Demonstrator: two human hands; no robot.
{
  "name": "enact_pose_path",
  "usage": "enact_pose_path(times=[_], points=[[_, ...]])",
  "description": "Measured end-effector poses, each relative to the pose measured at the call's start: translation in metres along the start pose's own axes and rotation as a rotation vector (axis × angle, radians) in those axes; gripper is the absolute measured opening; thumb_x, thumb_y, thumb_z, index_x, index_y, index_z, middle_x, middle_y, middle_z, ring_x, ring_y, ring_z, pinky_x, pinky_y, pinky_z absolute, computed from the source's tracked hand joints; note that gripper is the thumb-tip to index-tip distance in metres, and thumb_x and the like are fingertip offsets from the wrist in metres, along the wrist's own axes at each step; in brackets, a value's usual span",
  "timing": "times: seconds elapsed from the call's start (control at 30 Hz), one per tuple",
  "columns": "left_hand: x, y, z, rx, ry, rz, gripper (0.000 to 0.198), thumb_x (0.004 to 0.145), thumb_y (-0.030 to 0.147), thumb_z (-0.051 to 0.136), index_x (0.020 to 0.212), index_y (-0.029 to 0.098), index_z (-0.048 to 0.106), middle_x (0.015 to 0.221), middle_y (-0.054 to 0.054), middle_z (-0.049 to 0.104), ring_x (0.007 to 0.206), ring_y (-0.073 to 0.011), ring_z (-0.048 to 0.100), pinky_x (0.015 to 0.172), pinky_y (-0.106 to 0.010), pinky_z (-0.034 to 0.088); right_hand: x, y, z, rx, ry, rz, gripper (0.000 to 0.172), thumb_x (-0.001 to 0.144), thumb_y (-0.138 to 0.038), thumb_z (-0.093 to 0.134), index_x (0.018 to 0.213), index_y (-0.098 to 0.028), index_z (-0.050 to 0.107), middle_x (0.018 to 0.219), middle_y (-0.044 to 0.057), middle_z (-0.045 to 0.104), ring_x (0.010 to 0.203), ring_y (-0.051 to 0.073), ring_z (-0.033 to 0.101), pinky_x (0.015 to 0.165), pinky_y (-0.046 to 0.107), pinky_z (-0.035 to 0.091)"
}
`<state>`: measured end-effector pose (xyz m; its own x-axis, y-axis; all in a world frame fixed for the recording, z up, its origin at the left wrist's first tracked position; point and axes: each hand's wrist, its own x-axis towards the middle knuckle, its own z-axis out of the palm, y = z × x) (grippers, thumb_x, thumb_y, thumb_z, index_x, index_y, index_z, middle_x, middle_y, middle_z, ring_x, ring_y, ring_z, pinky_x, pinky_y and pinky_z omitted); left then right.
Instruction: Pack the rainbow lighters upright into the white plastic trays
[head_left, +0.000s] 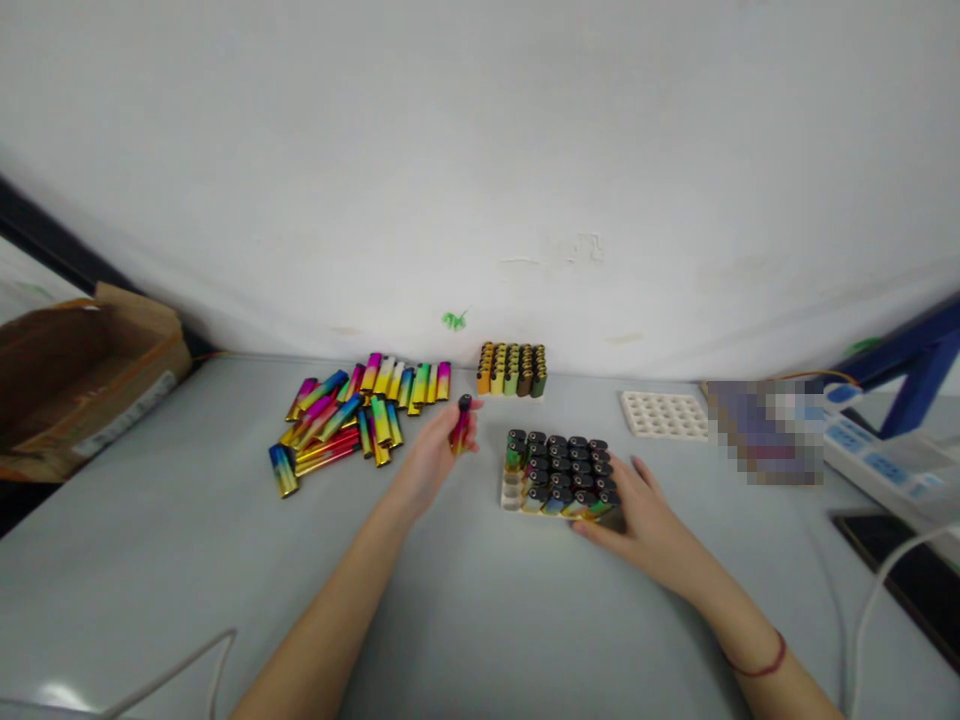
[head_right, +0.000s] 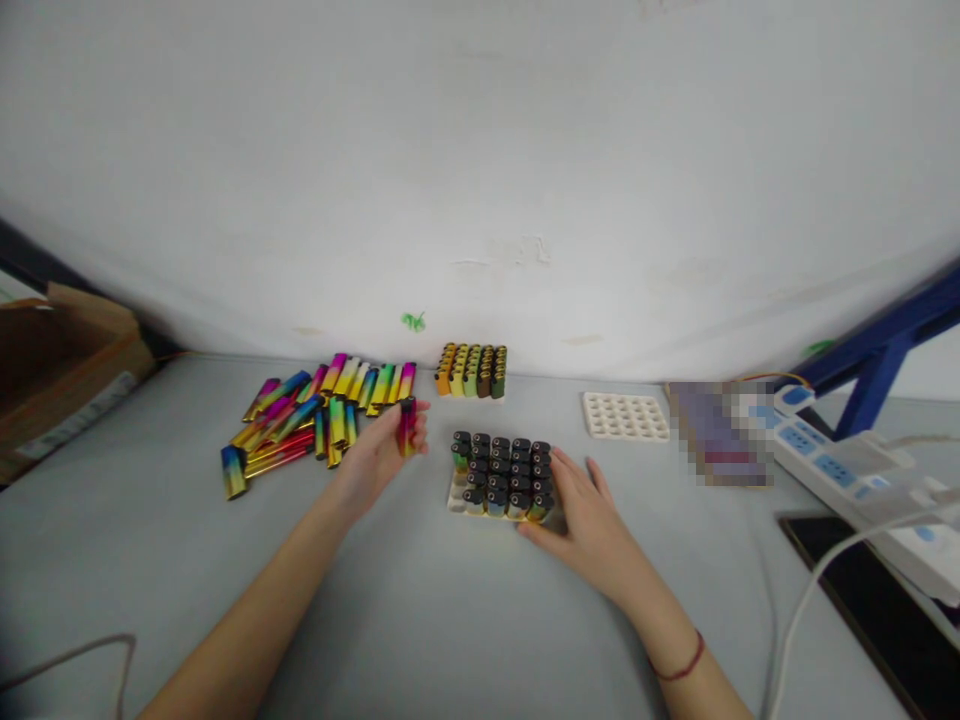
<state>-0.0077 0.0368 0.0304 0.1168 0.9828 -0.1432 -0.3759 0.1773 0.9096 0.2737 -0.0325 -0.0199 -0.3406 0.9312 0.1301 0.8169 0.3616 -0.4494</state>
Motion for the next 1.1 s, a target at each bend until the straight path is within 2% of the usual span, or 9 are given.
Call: enact_pose_path(times=[0.13,0.23,0.33,0.43,0.53,0.77,0.9,1.0,1.1], points=[[-0.002,0.013,-0.016,0.291,-0.144,0.075,0.038,0.074,0.043,0.077,0.098,0.018,0.062,0.086,-0.001,0.064,0.08,-0.0138,0.061,0.08,-0.029,0.049,0.001,0.0,0.0,0.011,0.001,0.003,0.075,0.086,-0.055,0.061,0.145,-0.017,0.035,0.145,0.02,0.05,0.138,0.034,0.042,0.116,0.065,0.021],[-0.005,0.024,-0.022,0.502,-0.311,0.082,0.033,0.077,0.041,0.075,0.097,0.017,0.063,0.091,-0.004,0.067,0.086,-0.017,0.064,0.082,-0.032,0.049,0.001,0.0,0.001,0.017,0.007,0.005,0.074,0.086,-0.054,0.061,0.145,-0.017,0.036,0.145,0.02,0.05,0.138,0.034,0.043,0.116,0.065,0.02],[-0.009,0.027,-0.02,0.629,-0.432,0.057,0.027,0.08,0.037,0.071,0.098,0.017,0.065,0.097,-0.006,0.069,0.091,-0.0188,0.065,0.084,-0.033,0.05,0.0,0.001,0.001,0.012,0.004,0.005,0.074,0.086,-0.054,0.061,0.144,-0.016,0.037,0.146,0.021,0.05,0.138,0.034,0.043,0.116,0.065,0.02],[-0.011,0.024,-0.013,0.72,-0.497,0.055,0.022,0.081,0.033,0.069,0.097,0.018,0.068,0.1,-0.006,0.07,0.095,-0.0192,0.065,0.09,-0.034,0.05,0.0,0.001,0.0,0.003,-0.008,0.007,0.074,0.086,-0.055,0.06,0.144,-0.016,0.037,0.146,0.021,0.05,0.138,0.034,0.042,0.116,0.065,0.021],[-0.013,0.019,-0.007,0.76,-0.489,0.074,0.018,0.08,0.03,0.069,0.094,0.018,0.068,0.098,-0.005,0.069,0.096,-0.0189,0.065,0.093,-0.035,0.05,-0.001,0.001,0.0,0.004,-0.015,0.01,0.073,0.086,-0.054,0.059,0.144,-0.016,0.036,0.146,0.02,0.05,0.139,0.034,0.041,0.116,0.066,0.02],[-0.014,0.014,0.0,0.775,-0.438,0.069,0.015,0.079,0.028,0.069,0.087,0.017,0.066,0.09,-0.004,0.067,0.085,-0.0174,0.068,0.083,-0.031,0.055,-0.001,0.0,0.0,0.005,-0.008,0.008,0.075,0.086,-0.054,0.061,0.145,-0.017,0.035,0.146,0.02,0.05,0.139,0.033,0.041,0.117,0.064,0.019],[-0.015,0.011,0.005,0.933,-0.45,0.183,0.01,0.082,0.026,0.065,0.089,0.019,0.066,0.092,-0.003,0.068,0.088,-0.0168,0.067,0.086,-0.031,0.054,0.0,-0.002,-0.002,0.003,-0.025,0.016,0.074,0.086,-0.054,0.06,0.145,-0.015,0.035,0.146,0.02,0.049,0.14,0.033,0.04,0.117,0.063,0.019],[-0.016,0.008,0.006,1.007,-0.411,0.219,0.011,0.082,0.028,0.066,0.088,0.021,0.059,0.089,0.0,0.069,0.087,-0.0169,0.068,0.084,-0.03,0.053,0.001,-0.003,-0.004,0.011,-0.028,0.03,0.075,0.086,-0.054,0.06,0.145,-0.016,0.036,0.147,0.019,0.048,0.14,0.032,0.039,0.117,0.063,0.019],[-0.017,0.006,0.005,1.035,-0.349,0.204,0.021,0.08,0.031,0.068,0.086,0.023,0.05,0.083,0.002,0.067,0.084,-0.018,0.069,0.078,-0.029,0.053,0.001,-0.003,-0.003,0.015,-0.022,0.026,0.075,0.086,-0.055,0.061,0.145,-0.017,0.036,0.147,0.019,0.049,0.14,0.033,0.04,0.117,0.063,0.019]])
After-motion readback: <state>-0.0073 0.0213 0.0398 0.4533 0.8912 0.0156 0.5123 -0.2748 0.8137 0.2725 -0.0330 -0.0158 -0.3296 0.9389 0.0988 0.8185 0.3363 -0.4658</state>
